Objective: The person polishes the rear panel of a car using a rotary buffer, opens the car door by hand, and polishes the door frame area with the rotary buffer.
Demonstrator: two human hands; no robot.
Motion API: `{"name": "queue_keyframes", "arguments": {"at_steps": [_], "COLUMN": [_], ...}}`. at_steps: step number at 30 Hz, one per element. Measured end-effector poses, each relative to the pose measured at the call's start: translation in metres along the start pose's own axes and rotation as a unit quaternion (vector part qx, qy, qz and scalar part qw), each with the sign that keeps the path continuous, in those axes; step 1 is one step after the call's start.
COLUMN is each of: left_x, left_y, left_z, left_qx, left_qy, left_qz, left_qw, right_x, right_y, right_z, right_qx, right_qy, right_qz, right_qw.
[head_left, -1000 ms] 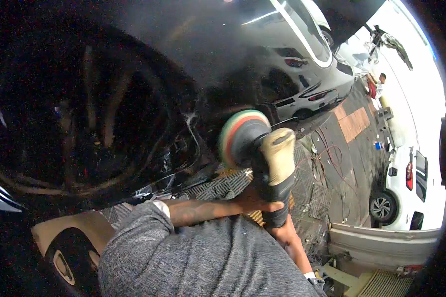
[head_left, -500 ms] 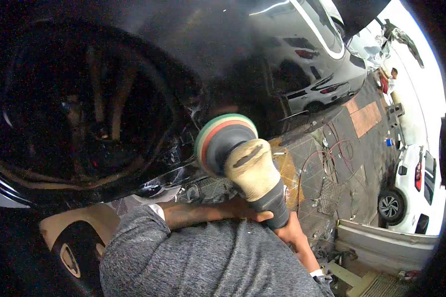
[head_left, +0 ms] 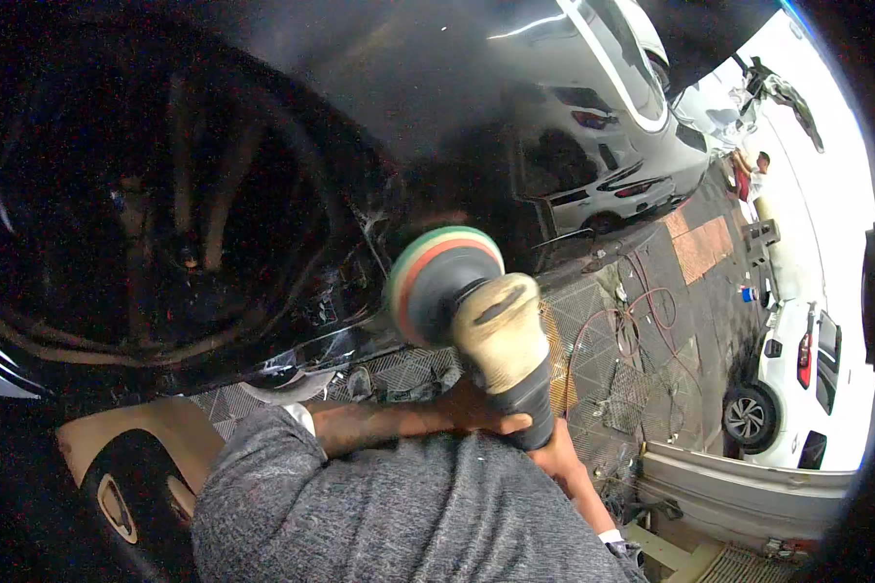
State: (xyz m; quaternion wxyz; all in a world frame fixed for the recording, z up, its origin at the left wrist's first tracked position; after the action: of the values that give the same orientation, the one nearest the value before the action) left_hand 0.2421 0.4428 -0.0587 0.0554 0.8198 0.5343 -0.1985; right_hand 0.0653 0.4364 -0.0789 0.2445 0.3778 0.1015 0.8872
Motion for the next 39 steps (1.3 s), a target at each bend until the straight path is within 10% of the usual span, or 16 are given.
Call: {"name": "queue_keyframes", "arguments": {"at_steps": [5,15,23,27,39], "left_x": [-0.042,0.064,0.125,0.118,0.119], "left_y": [0.001,0.016,0.027,0.02,0.009], "left_z": [0.013,0.007,-0.001,0.008,0.028], "left_qx": [0.125,-0.038,-0.079,0.135,0.178], "left_qy": [0.125,0.08,0.216,0.29,0.357], "left_qz": [0.016,0.11,0.216,0.1,0.099], "left_qw": [0.984,0.99,0.949,0.942,0.912], "right_x": [-0.014,-0.015,-0.033,-0.038,-0.052], "right_y": [-0.011,-0.086,-0.209,-0.258,-0.29], "right_z": [-0.044,0.018,-0.003,-0.035,-0.016], "right_qx": [-0.105,-0.071,-0.17,-0.275,-0.523], "right_qy": [0.049,0.043,0.042,0.032,0.072], "right_qz": [-0.034,-0.038,-0.104,-0.135,-0.027], "right_qw": [0.993,0.996,0.979,0.951,0.849]}}
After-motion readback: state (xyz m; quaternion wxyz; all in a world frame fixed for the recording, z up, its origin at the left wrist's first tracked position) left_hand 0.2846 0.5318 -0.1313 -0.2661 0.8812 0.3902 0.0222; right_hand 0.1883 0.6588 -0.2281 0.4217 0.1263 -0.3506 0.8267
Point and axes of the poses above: each hand's wrist, its own x-axis away from the middle knuckle, its own y-axis out of the back of the hand, z = x × y, the point moved 8 cm from there along -x, towards the middle knuckle, and after that the axes turned 15 degrees about z, right-handed, at the moved point
